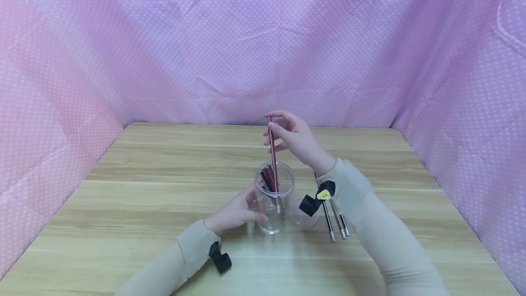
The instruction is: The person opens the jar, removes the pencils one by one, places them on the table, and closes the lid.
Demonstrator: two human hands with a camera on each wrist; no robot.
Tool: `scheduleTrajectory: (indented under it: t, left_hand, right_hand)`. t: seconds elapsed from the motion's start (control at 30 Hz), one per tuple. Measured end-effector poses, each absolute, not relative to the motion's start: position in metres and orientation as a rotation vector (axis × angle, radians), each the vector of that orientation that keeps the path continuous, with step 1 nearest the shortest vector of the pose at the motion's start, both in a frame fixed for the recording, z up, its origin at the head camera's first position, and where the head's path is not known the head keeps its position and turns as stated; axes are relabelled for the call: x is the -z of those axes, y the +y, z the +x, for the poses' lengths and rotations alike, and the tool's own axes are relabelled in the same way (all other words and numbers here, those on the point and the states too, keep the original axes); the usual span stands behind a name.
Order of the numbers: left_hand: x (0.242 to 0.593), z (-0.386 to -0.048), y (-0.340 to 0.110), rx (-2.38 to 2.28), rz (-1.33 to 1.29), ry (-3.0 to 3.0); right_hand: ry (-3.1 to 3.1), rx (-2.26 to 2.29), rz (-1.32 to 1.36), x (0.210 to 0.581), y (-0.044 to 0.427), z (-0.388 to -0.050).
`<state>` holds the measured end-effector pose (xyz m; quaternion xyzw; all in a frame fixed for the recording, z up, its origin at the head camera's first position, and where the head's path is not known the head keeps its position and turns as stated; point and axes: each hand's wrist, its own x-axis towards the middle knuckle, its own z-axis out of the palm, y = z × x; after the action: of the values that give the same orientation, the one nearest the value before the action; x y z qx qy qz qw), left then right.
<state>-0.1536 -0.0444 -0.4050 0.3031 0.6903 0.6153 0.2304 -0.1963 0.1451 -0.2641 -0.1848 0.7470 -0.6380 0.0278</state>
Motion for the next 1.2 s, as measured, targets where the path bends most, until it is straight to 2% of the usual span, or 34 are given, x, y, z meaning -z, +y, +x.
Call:
scheduleTrajectory:
  t: [0.37,0.67,1.2]
  left_hand:
    - [0.407,-0.155,-0.045,-1.692,0.849,1.917]
    - [0.406,-0.156,-0.045,-1.711,0.856,1.881]
    - [0.405,-0.155,-0.043,-1.716,0.862,1.866]
  right_hand:
    - [2.269,1.981,-0.321,0.253,0.145,-0.211]
    - [2.062,2.088,-0.145,0.261,0.154,-0.225]
    - [1.915,2.23,-0.046,0.271,0.164,-0.234]
